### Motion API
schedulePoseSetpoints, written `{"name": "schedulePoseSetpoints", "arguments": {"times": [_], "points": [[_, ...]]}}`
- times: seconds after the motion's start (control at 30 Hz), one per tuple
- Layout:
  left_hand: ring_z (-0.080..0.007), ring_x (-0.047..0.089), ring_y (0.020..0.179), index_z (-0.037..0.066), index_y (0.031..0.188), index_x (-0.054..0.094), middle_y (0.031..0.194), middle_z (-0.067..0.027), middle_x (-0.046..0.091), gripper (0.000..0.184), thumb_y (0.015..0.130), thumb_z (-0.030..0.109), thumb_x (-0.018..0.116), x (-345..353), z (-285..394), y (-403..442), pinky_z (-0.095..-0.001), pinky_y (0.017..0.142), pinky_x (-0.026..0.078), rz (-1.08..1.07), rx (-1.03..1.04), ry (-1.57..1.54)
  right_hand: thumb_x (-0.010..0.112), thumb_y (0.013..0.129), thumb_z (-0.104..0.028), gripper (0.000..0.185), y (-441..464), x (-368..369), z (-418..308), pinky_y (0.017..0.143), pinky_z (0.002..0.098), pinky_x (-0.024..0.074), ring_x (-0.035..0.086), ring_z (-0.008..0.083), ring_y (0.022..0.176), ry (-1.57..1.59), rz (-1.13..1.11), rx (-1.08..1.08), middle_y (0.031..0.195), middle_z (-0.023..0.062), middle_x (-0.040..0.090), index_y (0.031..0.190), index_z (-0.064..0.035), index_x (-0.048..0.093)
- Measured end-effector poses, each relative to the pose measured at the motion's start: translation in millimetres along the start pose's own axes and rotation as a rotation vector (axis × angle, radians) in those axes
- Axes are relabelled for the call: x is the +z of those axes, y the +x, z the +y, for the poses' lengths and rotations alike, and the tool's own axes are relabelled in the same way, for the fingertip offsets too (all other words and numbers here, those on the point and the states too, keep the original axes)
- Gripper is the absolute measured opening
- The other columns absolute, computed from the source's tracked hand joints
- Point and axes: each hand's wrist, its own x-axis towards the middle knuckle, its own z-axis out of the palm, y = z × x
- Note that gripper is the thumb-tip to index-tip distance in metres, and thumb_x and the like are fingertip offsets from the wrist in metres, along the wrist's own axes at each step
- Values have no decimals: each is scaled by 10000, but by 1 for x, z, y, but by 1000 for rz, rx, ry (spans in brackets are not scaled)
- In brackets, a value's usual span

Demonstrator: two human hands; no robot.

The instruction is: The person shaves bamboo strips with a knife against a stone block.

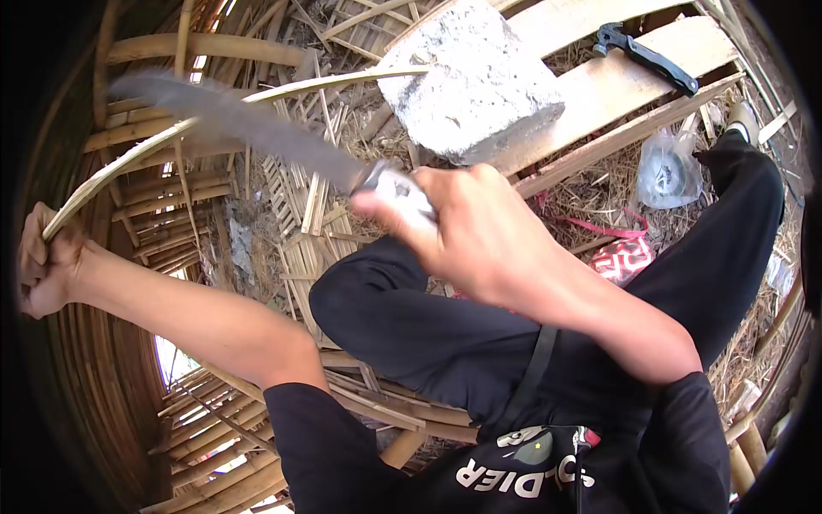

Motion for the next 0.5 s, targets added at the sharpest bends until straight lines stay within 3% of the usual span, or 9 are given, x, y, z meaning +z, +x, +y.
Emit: {"name": "schedulePoseSetpoints", "arguments": {"times": [0.1, 0.17, 0.27, 0.3, 0.33, 0.4, 0.5], "points": [[-40, 189, 337, 252, 435, 184, 385, 130, 190, 433, 718, 204, 508, -9, -2, -7, -224, 490, 294, -49, 22, -35, 474, 1027, -561, 787, 24, -11, 29, 653, 517, 555, 699, 444, 648, 74, 29, 366, 597, 298, 623, 713, 139, 653], [-41, 191, 344, 250, 445, 172, 389, 127, 186, 432, 725, 202, 498, -11, 5, -7, -224, 499, 299, -121, 17, -57, 453, 1032, -569, 787, 28, -12, 39, 651, 511, 549, 698, 410, 619, -3, 85, 277, 585, 288, 616, 716, 122, 657], [-59, 193, 363, 241, 465, 203, 406, 118, 212, 409, 726, 175, 511, 11, -3, -9, -241, 502, 292, 106, 98, 46, 476, 1025, -563, 752, 8, -17, -2, 656, 517, 544, 687, 430, 620, 221, -15, 410, 585, 303, 600, 718, 100, 656], [-59, 193, 363, 241, 465, 203, 406, 118, 212, 409, 726, 175, 511, 3, 2, -2, -241, 502, 292, 109, 101, 43, 503, 1019, -541, 713, 4, -13, 1, 654, 513, 542, 683, 450, 635, 167, -11, 280, 589, 305, 599, 713, 85, 652], [-62, 195, 362, 240, 464, 224, 409, 116, 219, 401, 729, 178, 518, -5, 12, 6, -244, 503, 292, 126, 192, 280, 513, 1017, -531, 701, 5, -11, 2, 655, 509, 544, 684, 453, 639, 105, -3, 190, 592, 305, 603, 712, 85, 652], [-63, 188, 366, 242, 472, 237, 420, 113, 230, 398, 740, 196, 528, -4, 14, 14, -249, 501, 288, 38, 118, 250, 526, 1018, -511, 684, 7, -4, 13, 657, 500, 548, 694, 450, 650, -8, 26, 81, 585, 297, 608, 728, 94, 658], [-55, 164, 358, 248, 475, 219, 413, 119, 221, 417, 753, 222, 528, 11, 0, 11, -235, 482, 256, -27, 44, 112, 477, 1017, -578, 792, 27, -12, 52, 636, 485, 549, 702, 383, 606, 143, 109, 424, 531, 259, 589, 645, 104, 632]]}}
